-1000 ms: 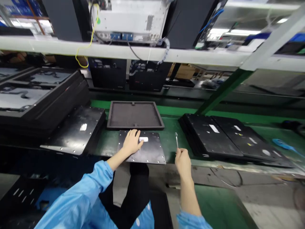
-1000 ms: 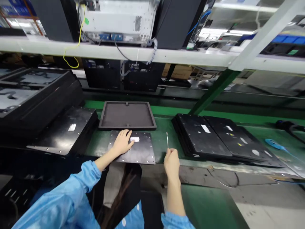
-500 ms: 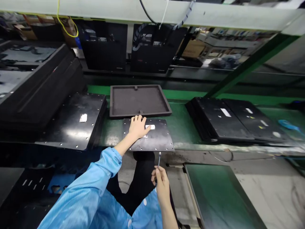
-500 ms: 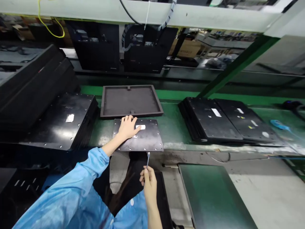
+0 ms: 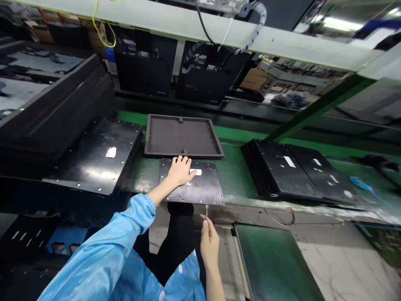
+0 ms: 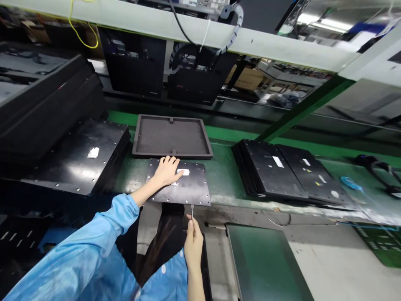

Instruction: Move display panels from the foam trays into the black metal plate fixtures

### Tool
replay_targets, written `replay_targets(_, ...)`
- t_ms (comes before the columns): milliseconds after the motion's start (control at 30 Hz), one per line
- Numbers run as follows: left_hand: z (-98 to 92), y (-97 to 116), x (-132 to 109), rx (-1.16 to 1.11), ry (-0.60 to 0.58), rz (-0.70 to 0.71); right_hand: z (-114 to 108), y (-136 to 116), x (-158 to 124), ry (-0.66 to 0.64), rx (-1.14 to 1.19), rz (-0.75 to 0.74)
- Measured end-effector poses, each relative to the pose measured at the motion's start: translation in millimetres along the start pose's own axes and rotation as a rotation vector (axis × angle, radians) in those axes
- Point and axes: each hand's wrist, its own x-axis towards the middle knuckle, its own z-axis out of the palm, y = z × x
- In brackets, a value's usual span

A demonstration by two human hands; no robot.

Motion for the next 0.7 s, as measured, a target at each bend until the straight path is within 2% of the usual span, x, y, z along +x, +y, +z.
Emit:
replay_targets(100, 0.4, -0.1, 1.3, -0.009, -0.003, -0.002, -22.6, -11.8, 7.3, -0.047, -0.176, 0.005)
replay_targets(200, -5.3, 2.9, -3.0, 0.01, -0.001, 0.022, -54.7, -28.9, 18.1, -0.168, -0.515, 0.041)
replay_targets(267, -10.8, 6.8, -13.3, 0.001, -0.013, 0.121, -72.4, -41.0, 28.4, -0.248, -0.728, 0.053)
replay_targets(333, -13.1, 11.0, -29.8, -0.054, -0.06, 0.297, -81.9, -53.1, 38.1, -0.298, -0.86, 0.02)
replay_targets(400, -9.9, 13.9, -48.9, -0.068, -0.131, 0.427, -83.0, -65.7, 43.6, -0.305, -0.946, -0.038)
replay_targets(533, 5.1, 14.2, -76.7, 0.094, -0.162, 0.444, -72.3, -91.8, 43.6, -0.285, -1.128, -0.118)
replay_targets(633, 9.4, 12.2, -80.4, 0.179, -0.119, 0.528, -63.0, -103.5, 45.2, -0.295, -1.197, -0.122)
replay_targets(700, 2.4, 12.2, -76.9, 0.203, -0.078, 0.586, -59.4, -101.6, 48.7, -0.286, -1.196, -0.119)
